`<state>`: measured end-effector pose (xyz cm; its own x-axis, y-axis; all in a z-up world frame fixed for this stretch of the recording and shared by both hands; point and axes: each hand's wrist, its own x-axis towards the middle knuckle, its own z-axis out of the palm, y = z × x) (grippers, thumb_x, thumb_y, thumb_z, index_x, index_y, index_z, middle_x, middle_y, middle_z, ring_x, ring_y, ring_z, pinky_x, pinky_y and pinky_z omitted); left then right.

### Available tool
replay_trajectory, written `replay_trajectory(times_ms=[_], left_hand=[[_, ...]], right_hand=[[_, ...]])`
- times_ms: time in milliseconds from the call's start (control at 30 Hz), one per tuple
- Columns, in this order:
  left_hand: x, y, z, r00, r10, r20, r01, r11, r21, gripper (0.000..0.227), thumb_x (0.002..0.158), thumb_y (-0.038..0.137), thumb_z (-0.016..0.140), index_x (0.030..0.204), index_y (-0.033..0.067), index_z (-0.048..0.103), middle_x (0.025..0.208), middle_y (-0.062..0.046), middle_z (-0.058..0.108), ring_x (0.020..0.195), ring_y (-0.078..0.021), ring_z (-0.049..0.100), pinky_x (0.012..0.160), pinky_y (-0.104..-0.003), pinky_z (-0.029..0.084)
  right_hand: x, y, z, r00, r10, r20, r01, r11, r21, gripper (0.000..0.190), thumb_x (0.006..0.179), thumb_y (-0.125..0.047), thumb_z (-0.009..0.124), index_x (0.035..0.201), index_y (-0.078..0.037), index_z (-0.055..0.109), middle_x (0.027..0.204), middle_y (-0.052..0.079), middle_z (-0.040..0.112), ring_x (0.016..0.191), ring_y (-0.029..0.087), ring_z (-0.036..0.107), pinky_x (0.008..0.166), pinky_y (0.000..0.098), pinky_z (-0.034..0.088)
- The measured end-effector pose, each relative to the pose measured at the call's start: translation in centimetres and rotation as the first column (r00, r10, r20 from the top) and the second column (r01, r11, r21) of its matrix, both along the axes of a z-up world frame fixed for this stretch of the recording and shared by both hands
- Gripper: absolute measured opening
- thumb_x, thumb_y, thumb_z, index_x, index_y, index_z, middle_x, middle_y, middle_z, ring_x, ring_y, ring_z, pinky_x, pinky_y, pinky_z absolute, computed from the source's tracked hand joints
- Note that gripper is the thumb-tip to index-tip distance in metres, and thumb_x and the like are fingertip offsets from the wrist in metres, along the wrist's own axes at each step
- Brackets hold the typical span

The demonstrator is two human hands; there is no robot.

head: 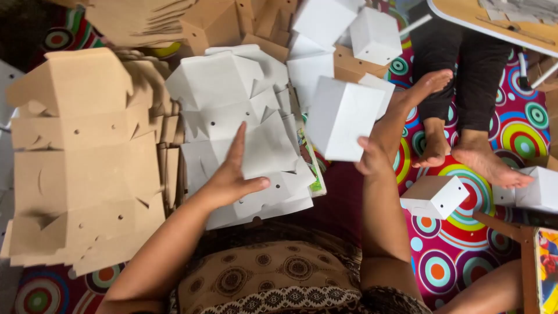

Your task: Assembling small white cardboard boxes from flat templates and stacking them on the floor.

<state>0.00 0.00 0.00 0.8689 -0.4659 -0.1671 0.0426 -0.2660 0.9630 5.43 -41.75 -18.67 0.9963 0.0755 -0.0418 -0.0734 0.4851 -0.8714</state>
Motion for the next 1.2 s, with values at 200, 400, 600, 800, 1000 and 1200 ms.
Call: replay_trajectory(times_ms=[200, 400, 600, 800, 1000, 1200], left_hand=[[-1.5, -2.0, -1.8, 0.995, 0.044, 0.093, 0.012, 0.851, -0.525, 0.131, 0.075, 0.014, 0.084, 0.162, 0.0134, -0.014, 0.166, -0.03, 0.001, 0.154, -0.0439, 0.001, 0.121, -0.063, 0.008], [-0.4, 1.0, -7.4, 0.991, 0.114, -0.075, -0.132, 0.671, -0.73, 0.109, 0.083, 0.005, 0.075, 0.164, 0.0186, 0.003, 0.158, -0.03, 0.03, 0.144, -0.043, 0.034, 0.113, -0.055, 0.036], [-1.3, 1.5, -0.7, 0.864, 0.495, -0.094, -0.469, 0.722, -0.509, 0.098, 0.084, 0.017, 0.079, 0.16, 0.0091, 0.018, 0.145, -0.039, 0.04, 0.14, -0.0538, 0.037, 0.111, -0.061, 0.036], [-1.6, 1.0, -0.5, 0.848, 0.515, -0.122, -0.521, 0.773, -0.361, 0.099, 0.084, 0.024, 0.08, 0.161, 0.0137, 0.019, 0.152, -0.04, 0.032, 0.146, -0.0538, 0.029, 0.115, -0.062, 0.03], [-2.1, 1.4, -3.0, 0.942, 0.297, 0.156, -0.176, 0.834, -0.524, 0.127, 0.075, 0.036, 0.085, 0.163, 0.0093, -0.003, 0.158, -0.039, 0.022, 0.145, -0.0573, 0.026, 0.116, -0.066, 0.025], [-1.5, 1.9, -3.9, 0.953, 0.224, 0.203, -0.082, 0.838, -0.54, 0.151, 0.068, 0.034, 0.092, 0.156, 0.0176, -0.03, 0.159, -0.044, -0.013, 0.145, -0.0642, -0.012, 0.112, -0.078, 0.005]], right_hand=[[-6.2, 14.1, 8.9, 0.97, 0.161, 0.184, -0.222, 0.895, 0.388, 0.08, 0.066, -0.02, 0.071, 0.141, 0.002, 0.055, 0.13, 0.026, 0.067, 0.113, 0.039, 0.069, 0.109, 0.0552, 0.05], [-5.3, 14.2, 1.2, 0.972, -0.132, -0.195, 0.163, 0.975, 0.152, 0.031, 0.091, -0.027, 0.064, 0.108, -0.004, 0.075, 0.097, 0.022, 0.075, 0.085, 0.03, 0.076, 0.09, 0.0482, 0.061], [-6.4, 18.2, 16.0, 0.56, 0.156, 0.813, 0.672, 0.489, -0.556, 0.033, 0.085, -0.012, 0.084, 0.116, -0.006, 0.074, 0.124, 0.016, 0.065, 0.116, 0.039, 0.061, 0.102, 0.048, 0.046], [-6.5, 22.2, 15.5, 0.346, 0.526, 0.777, 0.819, 0.233, -0.524, 0.022, 0.084, -0.024, 0.082, 0.105, -0.029, 0.08, 0.118, -0.004, 0.072, 0.104, 0.023, 0.065, 0.092, 0.0429, 0.049], [-7.2, 22.5, 17.7, 0.51, 0.135, 0.85, 0.678, 0.544, -0.493, 0.018, 0.085, 0.008, 0.072, 0.096, -0.003, 0.081, 0.085, 0.007, 0.073, 0.069, 0.024, 0.068, 0.065, 0.0351, 0.057], [-8.4, 22.4, 17.0, 0.711, -0.023, 0.703, 0.461, 0.77, -0.441, 0.008, 0.085, 0.012, 0.067, 0.087, 0.006, 0.073, 0.069, 0.011, 0.062, 0.059, 0.017, 0.054, 0.058, 0.0331, 0.05]])
